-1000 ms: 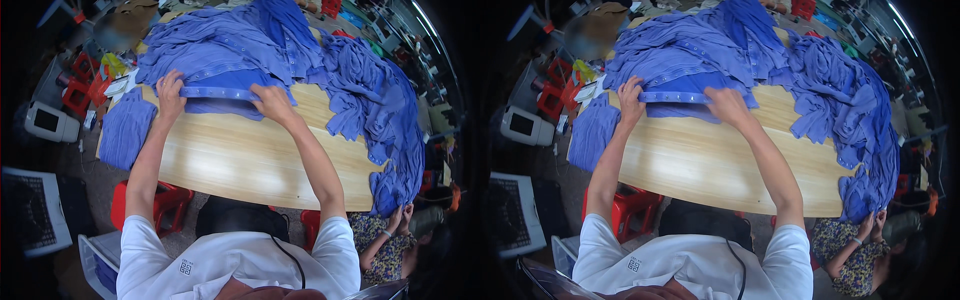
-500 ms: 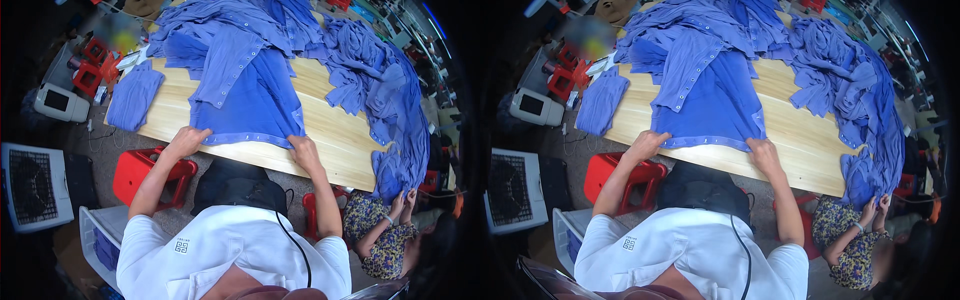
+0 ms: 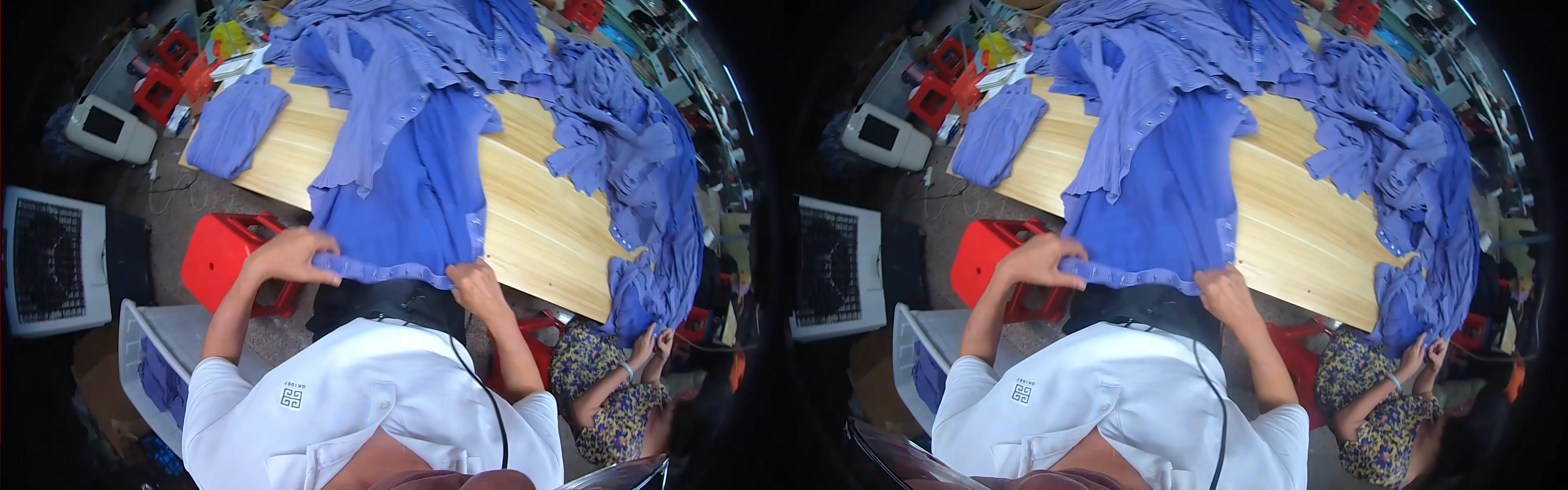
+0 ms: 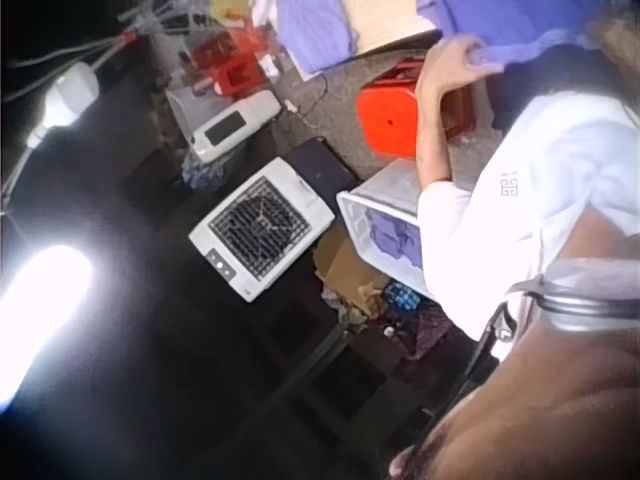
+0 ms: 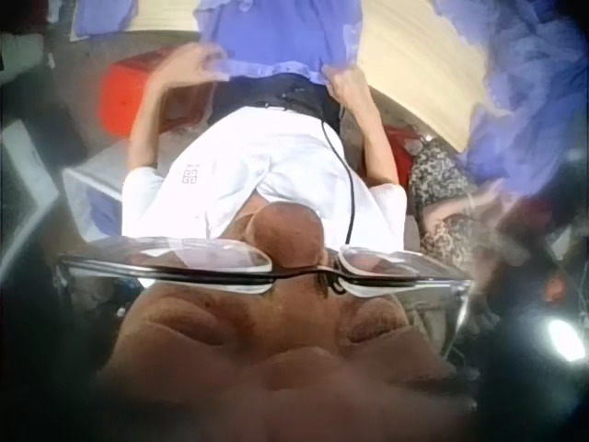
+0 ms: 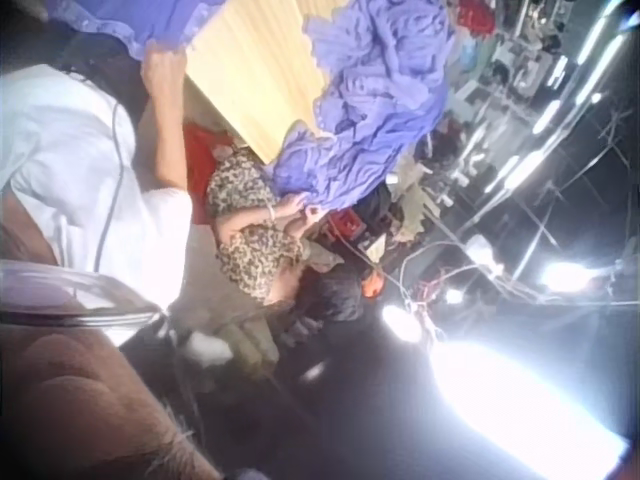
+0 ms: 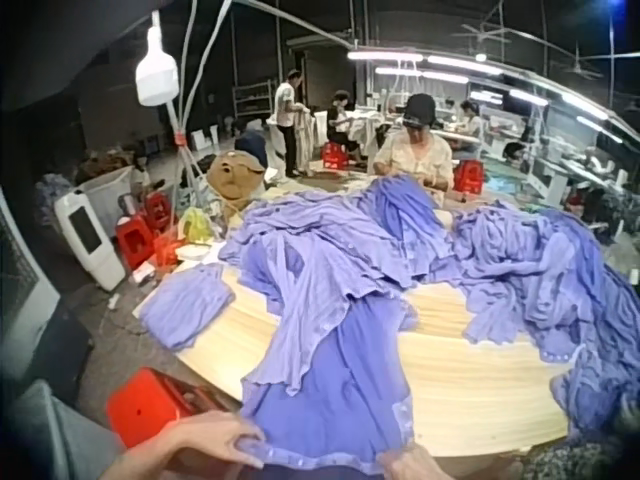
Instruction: Folding and stacking eyelet-embellished purple garments in a textile workshop.
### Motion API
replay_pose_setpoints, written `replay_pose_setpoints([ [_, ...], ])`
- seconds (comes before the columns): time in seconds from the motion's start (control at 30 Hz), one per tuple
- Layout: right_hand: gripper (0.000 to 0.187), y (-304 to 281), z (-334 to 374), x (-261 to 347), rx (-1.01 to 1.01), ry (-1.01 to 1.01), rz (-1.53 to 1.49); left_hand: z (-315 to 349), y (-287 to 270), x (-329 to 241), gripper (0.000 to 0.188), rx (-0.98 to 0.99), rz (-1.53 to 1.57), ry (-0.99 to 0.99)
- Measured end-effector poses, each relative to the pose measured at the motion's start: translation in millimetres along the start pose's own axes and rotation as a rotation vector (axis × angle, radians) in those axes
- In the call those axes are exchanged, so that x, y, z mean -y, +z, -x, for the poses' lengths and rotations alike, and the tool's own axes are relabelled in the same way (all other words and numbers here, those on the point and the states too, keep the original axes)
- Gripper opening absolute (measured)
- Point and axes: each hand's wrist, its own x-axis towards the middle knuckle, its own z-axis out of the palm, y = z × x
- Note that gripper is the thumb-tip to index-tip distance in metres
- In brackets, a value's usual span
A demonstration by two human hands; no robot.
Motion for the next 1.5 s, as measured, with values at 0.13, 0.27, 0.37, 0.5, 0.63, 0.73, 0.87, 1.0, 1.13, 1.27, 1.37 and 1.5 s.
replay_pose_setpoints([
  [0.13, 0.049, -27.9, -36.6, 11.2, -0.04, -0.022, -0.177, -112.0, 8.0, 14.9, 0.076, -0.977, -0.192, 0.081],
  [0.27, 0.073, -23.8, -86.8, -40.8, -0.423, 0.496, -0.285, -196.8, 34.1, 59.4, 0.104, -1.149, -0.328, -0.167],
  [0.37, 0.064, -9.3, -140.9, -81.7, -0.688, 0.663, 0.061, -225.8, 24.5, 58.5, 0.069, -1.102, 0.084, -0.233],
  [0.5, 0.055, -2.3, -202.6, -99.3, -0.434, 0.617, -0.073, -230.5, -55.7, 39.2, 0.025, -0.949, 0.792, 0.015],
  [0.63, 0.036, -49.0, -168.7, -127.1, -0.783, 0.497, -0.355, -166.7, -143.8, -28.7, 0.015, -0.829, 0.491, 0.325],
  [0.73, 0.025, -100.6, -93.6, -89.5, -1.047, 0.449, -0.573, -49.8, -134.0, -46.2, 0.018, -0.726, 0.404, 0.257],
  [0.87, 0.023, -80.8, 38.1, -74.3, -1.086, 0.57, -0.676, -20.1, -66.8, 12.4, 0.033, -0.328, 0.249, 0.12],
  [1.0, 0.014, -23.4, 76.3, -65.4, -0.595, 0.88, -0.163, -65.7, -20.7, 69.9, 0.054, -0.099, 0.296, -0.054],
  [1.13, 0.057, -10.1, 37.9, -51.6, -0.578, 0.673, 0.003, -147.0, -21.6, 102.0, 0.063, -0.782, 0.35, -0.142],
  [1.27, 0.075, -35.9, -66.3, -37.7, -0.651, 0.372, 0.105, -229.2, -68.5, 127.7, 0.079, -0.933, 0.899, -0.318],
  [1.37, 0.081, -34.6, -157.4, -41.4, -0.536, 0.38, -0.053, -289.9, -99.3, 154.7, 0.065, -0.968, 1.26, -0.368],
  [1.5, 0.041, 29.6, -194.3, -73.5, -0.432, 0.276, -0.079, -343.7, -114.9, 156.8, 0.067, -0.89, 1.328, -0.353],
])
